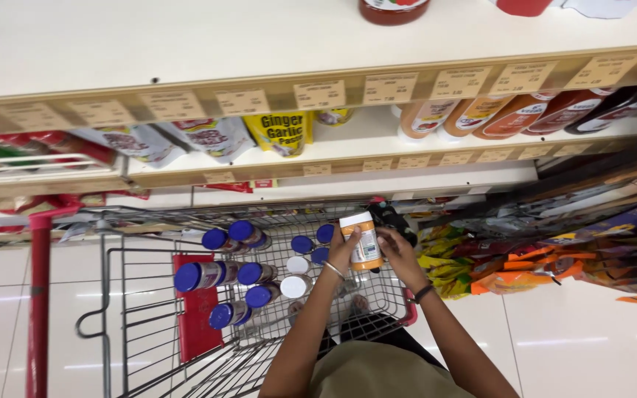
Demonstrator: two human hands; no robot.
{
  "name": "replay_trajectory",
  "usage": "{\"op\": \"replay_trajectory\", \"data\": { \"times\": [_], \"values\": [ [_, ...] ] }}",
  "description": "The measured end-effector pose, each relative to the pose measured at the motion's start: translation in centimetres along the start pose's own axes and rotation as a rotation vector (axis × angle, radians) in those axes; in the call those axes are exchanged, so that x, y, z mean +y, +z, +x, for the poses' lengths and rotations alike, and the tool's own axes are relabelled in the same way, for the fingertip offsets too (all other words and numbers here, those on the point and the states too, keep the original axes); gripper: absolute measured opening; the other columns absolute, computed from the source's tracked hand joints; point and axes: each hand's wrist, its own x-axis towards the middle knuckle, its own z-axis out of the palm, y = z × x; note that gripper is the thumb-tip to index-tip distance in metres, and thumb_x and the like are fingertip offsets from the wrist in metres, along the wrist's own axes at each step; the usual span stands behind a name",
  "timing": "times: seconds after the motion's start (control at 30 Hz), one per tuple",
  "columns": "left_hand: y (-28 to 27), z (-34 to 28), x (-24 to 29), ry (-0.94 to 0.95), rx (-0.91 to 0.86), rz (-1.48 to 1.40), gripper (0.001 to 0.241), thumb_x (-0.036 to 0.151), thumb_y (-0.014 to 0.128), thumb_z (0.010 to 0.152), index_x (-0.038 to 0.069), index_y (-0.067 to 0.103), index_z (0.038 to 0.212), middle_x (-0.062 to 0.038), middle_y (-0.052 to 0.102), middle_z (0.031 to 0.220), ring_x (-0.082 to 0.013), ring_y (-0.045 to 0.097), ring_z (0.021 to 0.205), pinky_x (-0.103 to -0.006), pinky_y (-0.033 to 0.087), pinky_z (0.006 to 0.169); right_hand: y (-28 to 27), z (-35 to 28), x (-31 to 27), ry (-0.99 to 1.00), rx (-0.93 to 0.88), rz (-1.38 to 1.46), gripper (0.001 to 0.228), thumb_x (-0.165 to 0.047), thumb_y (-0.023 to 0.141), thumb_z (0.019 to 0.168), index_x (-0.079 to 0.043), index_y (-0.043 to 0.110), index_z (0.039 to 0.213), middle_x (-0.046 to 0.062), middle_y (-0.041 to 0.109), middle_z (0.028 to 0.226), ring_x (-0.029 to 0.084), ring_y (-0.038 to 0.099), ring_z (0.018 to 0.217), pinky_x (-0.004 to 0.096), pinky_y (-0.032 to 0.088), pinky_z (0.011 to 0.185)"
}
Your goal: Picking up sauce jars from a shopping cart, wiping them with a cloth, and organizing them on a store shelf.
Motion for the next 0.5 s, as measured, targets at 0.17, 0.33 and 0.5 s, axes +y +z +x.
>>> {"op": "replay_trajectory", "data": {
  "times": [0.17,0.33,0.5],
  "values": [
    [-0.9,-3.0,5.1,0.06,-0.096,-0.321,0.064,0.047,0.066,0.096,0.007,0.045,0.141,-0.01,0.062,0.127,-0.0226,0.063,0.116,-0.0393,0.054,0.099,2.8,-0.1,-3.0,0.278,-0.313,0.557,0.061,-0.047,0.05,0.1,-0.008,0.045,0.147,0.006,0.063,0.135,0.02,0.063,0.123,0.041,0.052,0.104],
    [-2.1,-5.2,10.6,0.14,-0.098,-0.158,0.067,0.059,0.05,0.095,0.016,0.037,0.145,-0.009,0.053,0.14,-0.0222,0.052,0.132,-0.0387,0.046,0.108,5.8,-0.2,-7.4,0.168,-0.66,0.68,0.072,-0.063,0.037,0.106,-0.003,0.045,0.147,0.018,0.063,0.13,0.032,0.063,0.114,0.048,0.052,0.094],
    [-1.1,-8.9,17.4,0.586,0.184,0.912,0.079,0.054,0.053,0.103,0.0,0.033,0.157,-0.023,0.049,0.138,-0.0313,0.043,0.126,-0.0476,0.036,0.111,8.5,-1.0,-12.4,0.068,-0.388,0.56,0.066,-0.053,0.035,0.106,-0.003,0.043,0.148,0.011,0.057,0.14,0.022,0.057,0.128,0.042,0.046,0.11]
  ]
}}
